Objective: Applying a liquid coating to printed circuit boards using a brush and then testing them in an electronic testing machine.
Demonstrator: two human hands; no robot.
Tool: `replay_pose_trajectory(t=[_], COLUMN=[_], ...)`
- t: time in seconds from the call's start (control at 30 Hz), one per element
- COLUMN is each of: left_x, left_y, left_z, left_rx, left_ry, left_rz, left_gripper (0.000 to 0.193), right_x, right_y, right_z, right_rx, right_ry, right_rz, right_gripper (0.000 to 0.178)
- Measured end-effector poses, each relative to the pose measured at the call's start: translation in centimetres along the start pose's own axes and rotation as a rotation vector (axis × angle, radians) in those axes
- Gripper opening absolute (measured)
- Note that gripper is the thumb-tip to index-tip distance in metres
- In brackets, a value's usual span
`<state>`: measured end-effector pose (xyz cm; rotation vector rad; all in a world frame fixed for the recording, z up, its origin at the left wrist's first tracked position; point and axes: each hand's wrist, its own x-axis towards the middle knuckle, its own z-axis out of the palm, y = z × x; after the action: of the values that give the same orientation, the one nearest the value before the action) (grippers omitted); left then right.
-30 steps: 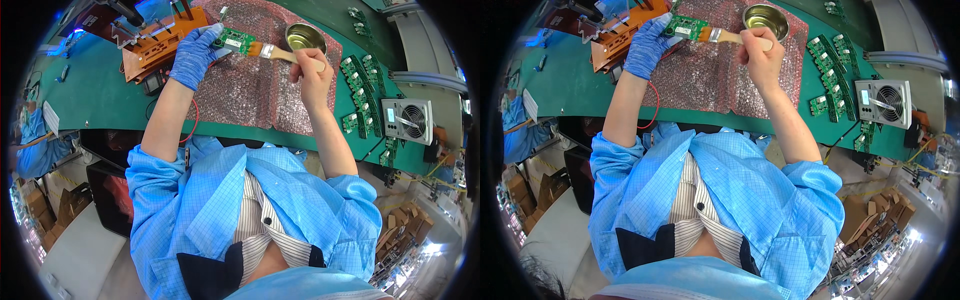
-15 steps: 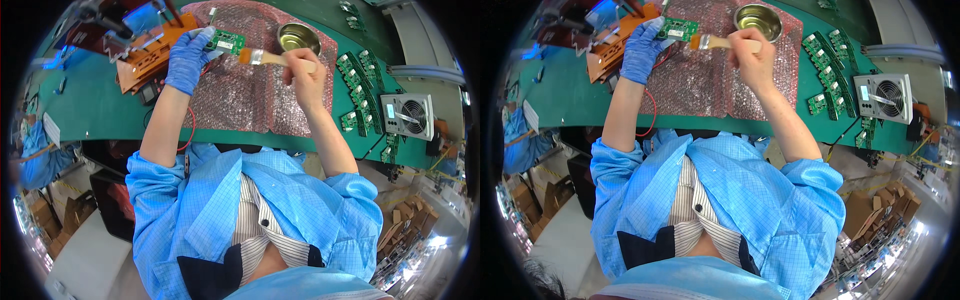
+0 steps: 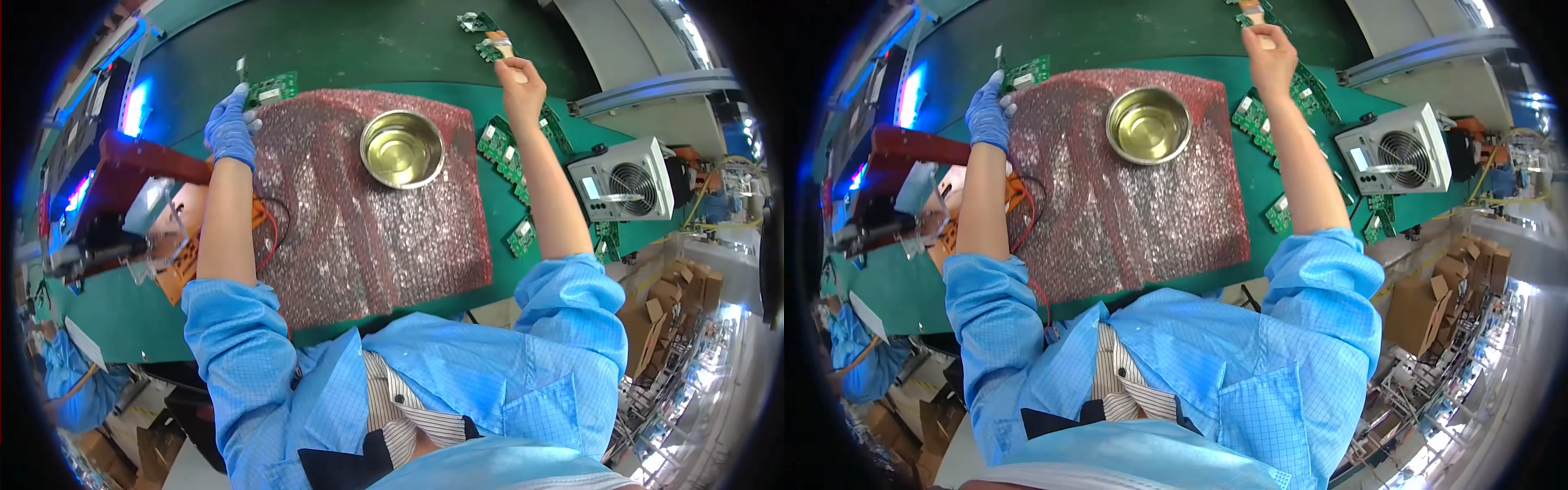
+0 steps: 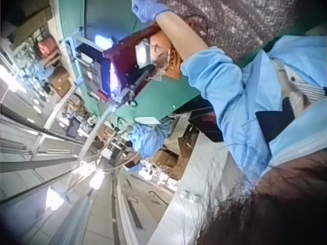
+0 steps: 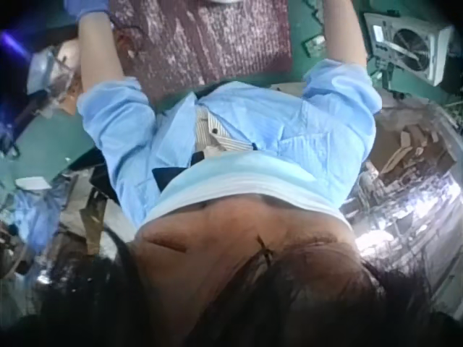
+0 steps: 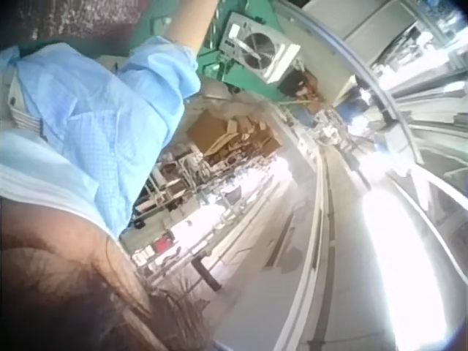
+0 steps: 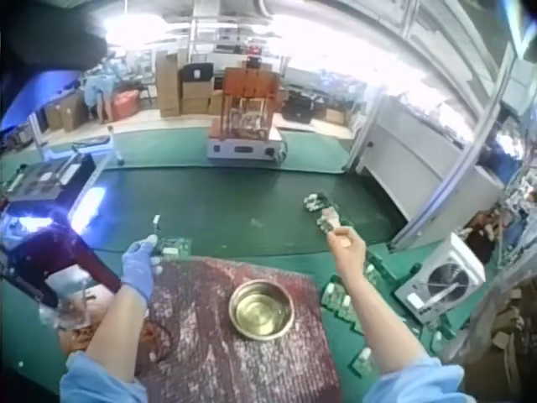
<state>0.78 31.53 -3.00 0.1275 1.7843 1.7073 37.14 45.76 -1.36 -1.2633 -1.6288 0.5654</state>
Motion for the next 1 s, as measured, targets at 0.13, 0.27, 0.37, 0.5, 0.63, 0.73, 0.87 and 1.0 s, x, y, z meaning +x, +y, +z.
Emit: replay_pose_trajectory(t=[0.13,0.27,0.37,0.5,0.63,0.73,0.87,1.0], left_x=[4.6,0.2,-5.9,-9.5,-11.2,-12.2,-13.0,-14.4], left_y=[-2.8,-2.5,-0.5,-1.4,-2.1,-2.3,-3.5,-2.8], left_z=[-2.0,-2.4,-3.1,-5.4,-6.4,-6.1,-5.0,-5.4], left_rx=[-0.278,-0.395,-0.276,0.014,0.067,0.076,0.268,0.152], left_ry=[0.002,-0.163,-0.359,-0.310,-0.372,-0.434,-0.540,-0.476], left_rz=[0.260,0.290,0.168,0.177,0.150,0.155,0.389,0.457], left_gripper=[0.025,0.025,0.024,0.022,0.019,0.021,0.028,0.035], right_x=[5.4,8.2,9.6,9.8,6.9,3.9,-2.0,-8.8], right_y=[6.2,10.6,12.2,13.6,9.7,5.0,-3.6,-10.8], right_z=[0.8,0.9,1.5,2.3,4.1,4.6,3.8,4.1], right_rx=[-0.387,-0.620,-0.834,-0.808,-0.566,-0.399,-0.107,0.141], right_ry=[0.060,0.023,0.057,0.061,0.119,0.053,-0.140,-0.420], right_rz=[0.004,0.010,-0.026,0.081,-0.058,-0.140,-0.179,-0.252], right_gripper=[0.029,0.035,0.032,0.026,0.016,0.015,0.014,0.012])
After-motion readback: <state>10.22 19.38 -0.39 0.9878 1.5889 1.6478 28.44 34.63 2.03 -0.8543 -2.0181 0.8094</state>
